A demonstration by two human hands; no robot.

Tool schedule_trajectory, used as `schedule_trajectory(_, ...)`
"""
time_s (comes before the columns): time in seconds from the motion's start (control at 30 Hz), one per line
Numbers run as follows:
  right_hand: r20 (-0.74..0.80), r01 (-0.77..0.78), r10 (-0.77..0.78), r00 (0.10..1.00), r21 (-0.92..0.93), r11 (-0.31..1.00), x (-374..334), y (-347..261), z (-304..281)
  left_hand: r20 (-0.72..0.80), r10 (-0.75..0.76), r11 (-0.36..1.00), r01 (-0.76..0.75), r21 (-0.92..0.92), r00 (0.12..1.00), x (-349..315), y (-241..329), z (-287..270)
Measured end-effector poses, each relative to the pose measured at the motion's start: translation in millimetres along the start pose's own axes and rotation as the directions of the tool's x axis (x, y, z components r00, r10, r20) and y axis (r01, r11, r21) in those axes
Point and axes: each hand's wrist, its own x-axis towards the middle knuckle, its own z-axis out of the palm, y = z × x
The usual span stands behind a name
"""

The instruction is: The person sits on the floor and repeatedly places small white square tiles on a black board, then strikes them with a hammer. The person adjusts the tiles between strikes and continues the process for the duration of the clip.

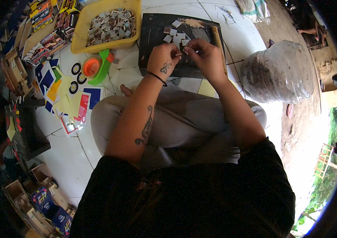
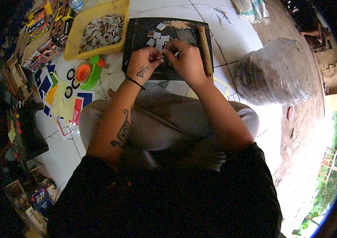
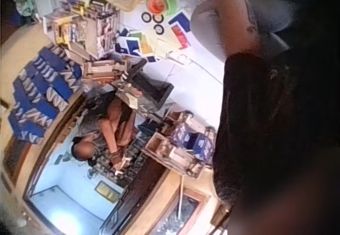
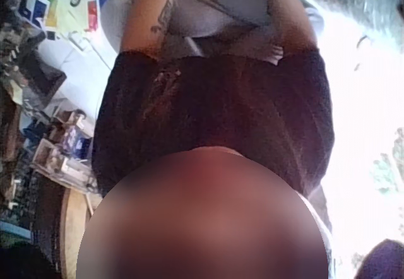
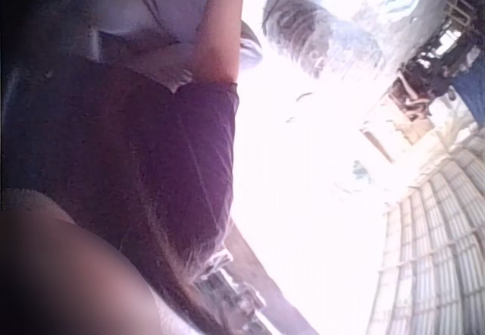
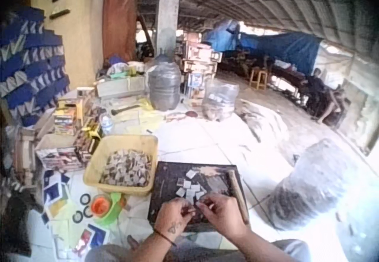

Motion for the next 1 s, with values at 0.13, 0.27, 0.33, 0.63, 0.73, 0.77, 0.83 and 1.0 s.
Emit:
schedule_trajectory(0.13, 0.058, 0.002, 0.005, 0.998, -0.114, 0.993, 1.9, -1.0, 3.3, 0.038, -0.055, 0.998, 0.055, 0.009, 0.998, 1.0, -3.1, -2.1)
schedule_trajectory(0.27, 0.055, 0.031, -0.024, 0.998, -0.126, 0.991, 2.9, -3.2, 2.5, 0.045, -0.050, 0.999, 0.051, -0.010, 0.998, 3.0, -6.2, -1.9)
schedule_trajectory(0.33, 0.058, 0.025, -0.018, 0.998, -0.129, 0.991, 3.1, -4.1, 1.8, 0.037, -0.042, 0.999, 0.043, -0.011, 0.998, 2.8, -7.0, -1.4)
schedule_trajectory(0.63, 0.052, 0.080, -0.073, 0.996, -0.136, 0.988, 5.0, -3.0, 3.0, 0.051, -0.033, 0.999, 0.030, 0.044, 0.998, 2.3, -7.3, -2.5)
schedule_trajectory(0.73, 0.071, 0.078, -0.068, 0.995, -0.145, 0.986, 5.2, -2.4, 2.5, 0.066, -0.039, 0.997, 0.034, 0.073, 0.997, 2.8, -7.4, -2.6)
schedule_trajectory(0.77, 0.073, 0.097, -0.087, 0.993, -0.145, 0.985, 5.7, -1.9, 2.6, 0.064, -0.029, 0.997, 0.024, 0.072, 0.998, 2.9, -7.3, -2.7)
schedule_trajectory(0.83, 0.080, 0.131, -0.119, 0.990, -0.167, 0.977, 6.8, -0.5, 3.6, 0.066, -0.024, 0.998, 0.020, 0.066, 0.998, 2.5, -6.8, -2.8)
schedule_trajectory(1.0, 0.107, 0.149, -0.125, 0.986, -0.259, 0.954, 8.2, 3.9, 11.5, -0.026, 0.038, 0.999, -0.037, 0.029, 0.999, 0.2, -4.2, -4.0)
